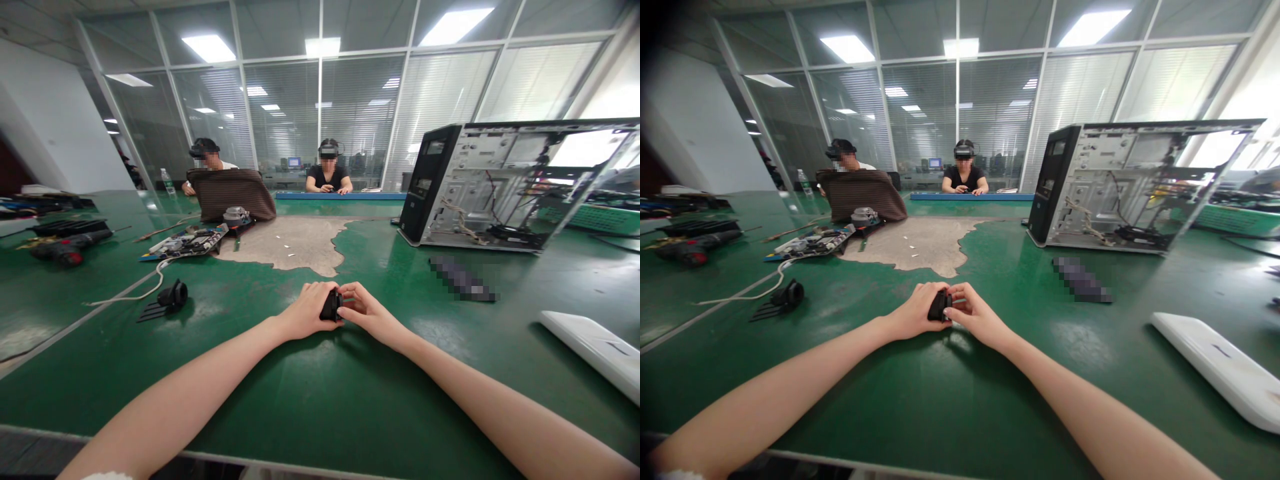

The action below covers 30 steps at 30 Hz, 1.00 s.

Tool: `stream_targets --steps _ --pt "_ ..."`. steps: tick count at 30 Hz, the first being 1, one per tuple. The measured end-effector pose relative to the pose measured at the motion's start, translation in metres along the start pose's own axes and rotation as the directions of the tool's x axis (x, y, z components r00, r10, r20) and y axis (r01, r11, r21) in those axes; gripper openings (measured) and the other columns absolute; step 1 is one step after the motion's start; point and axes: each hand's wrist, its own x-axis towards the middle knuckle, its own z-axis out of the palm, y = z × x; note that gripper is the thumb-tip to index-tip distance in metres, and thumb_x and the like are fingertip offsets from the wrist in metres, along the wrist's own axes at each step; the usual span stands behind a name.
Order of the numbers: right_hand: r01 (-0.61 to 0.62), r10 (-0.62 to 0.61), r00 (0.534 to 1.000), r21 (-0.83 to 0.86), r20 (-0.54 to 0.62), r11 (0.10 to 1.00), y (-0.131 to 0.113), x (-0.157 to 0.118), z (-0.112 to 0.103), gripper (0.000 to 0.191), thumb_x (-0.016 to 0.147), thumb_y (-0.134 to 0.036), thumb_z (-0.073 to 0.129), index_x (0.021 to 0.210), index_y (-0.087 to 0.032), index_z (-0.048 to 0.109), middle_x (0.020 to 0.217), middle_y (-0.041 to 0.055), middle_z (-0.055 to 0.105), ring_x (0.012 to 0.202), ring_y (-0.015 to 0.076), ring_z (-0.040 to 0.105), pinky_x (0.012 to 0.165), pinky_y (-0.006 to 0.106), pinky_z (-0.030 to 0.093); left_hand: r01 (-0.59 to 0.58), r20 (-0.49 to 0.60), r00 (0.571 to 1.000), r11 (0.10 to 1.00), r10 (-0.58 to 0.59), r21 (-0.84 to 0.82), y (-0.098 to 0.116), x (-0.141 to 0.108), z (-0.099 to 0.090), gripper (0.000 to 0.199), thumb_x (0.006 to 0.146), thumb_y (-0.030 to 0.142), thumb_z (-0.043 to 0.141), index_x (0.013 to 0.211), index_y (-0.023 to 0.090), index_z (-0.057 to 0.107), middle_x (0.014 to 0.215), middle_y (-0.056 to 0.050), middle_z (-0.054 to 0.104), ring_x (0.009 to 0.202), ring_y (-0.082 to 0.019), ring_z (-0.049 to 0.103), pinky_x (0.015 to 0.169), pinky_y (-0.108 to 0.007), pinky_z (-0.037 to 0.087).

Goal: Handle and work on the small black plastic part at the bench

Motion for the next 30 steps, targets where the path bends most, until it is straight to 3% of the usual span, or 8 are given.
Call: stream_targets --steps 5,11,18,26,30 --pt "0.028 -0.029 0.999 0.026 0.046 0.999 0.0029 -0.0008 -0.0008 0.031 0.069 -0.027 0.064 0.088 -0.022 0.039 0.088 -0.0004 0.052 0.087 0.0143 0.055 0.078 0.032 0.045 0.008 -0.001 1.0 1.0 -0.008 0.015 -0.0008 -0.0013 0.0002 0.056 0.067 0.036 0.062 0.112 0.02 0.033 0.103 -0.007 0.051 0.094 -0.023 0.047 0.081 -0.036 0.032" --pt "0.051 -0.053 0.997 -0.048 -0.047 0.998 0.0015 0.0003 0.0012 0.022 0.073 -0.032 0.058 0.084 -0.021 0.044 0.09 0.0 0.05 0.087 0.0145 0.054 0.077 0.032 0.045 0.01 -0.005 1.0 1.0 -0.01 0.012 0.0 -0.0006 0.0005 0.058 0.067 0.04 0.062 0.113 0.02 0.033 0.105 -0.007 0.051 0.095 -0.024 0.047 0.082 -0.036 0.032" --pt "-0.01 0.004 0.997 -0.08 -0.073 0.997 0.0027 0.0022 -0.0005 0.031 0.072 -0.029 0.06 0.096 -0.021 0.041 0.093 0.0028 0.051 0.088 0.0157 0.054 0.08 0.035 0.045 0.007 0.005 1.0 1.0 -0.007 0.005 0.0009 -0.0004 -0.0009 0.056 0.068 0.04 0.062 0.112 0.02 0.033 0.103 -0.007 0.051 0.095 -0.023 0.047 0.082 -0.036 0.033" --pt "0.031 -0.034 0.997 0.055 0.072 0.998 0.004 -0.0004 -0.0024 0.035 0.067 -0.025 0.066 0.089 -0.023 0.039 0.09 -0.0004 0.054 0.089 0.0142 0.056 0.082 0.033 0.043 0.005 0.012 1.0 1.0 -0.005 0.016 -0.0003 -0.0016 -0.0009 0.056 0.067 0.035 0.063 0.112 0.02 0.033 0.104 -0.007 0.05 0.094 -0.023 0.047 0.081 -0.036 0.033" --pt "0.03 -0.031 0.999 0.022 0.024 0.999 0.0033 -0.001 -0.0019 0.023 0.074 -0.028 0.059 0.088 -0.022 0.041 0.091 -0.0001 0.052 0.087 0.0136 0.055 0.079 0.031 0.043 0.001 -0.004 1.0 1.0 -0.001 0.022 -0.0002 -0.0013 -0.0003 0.057 0.068 0.038 0.062 0.112 0.019 0.032 0.103 -0.007 0.051 0.094 -0.023 0.047 0.082 -0.036 0.033"
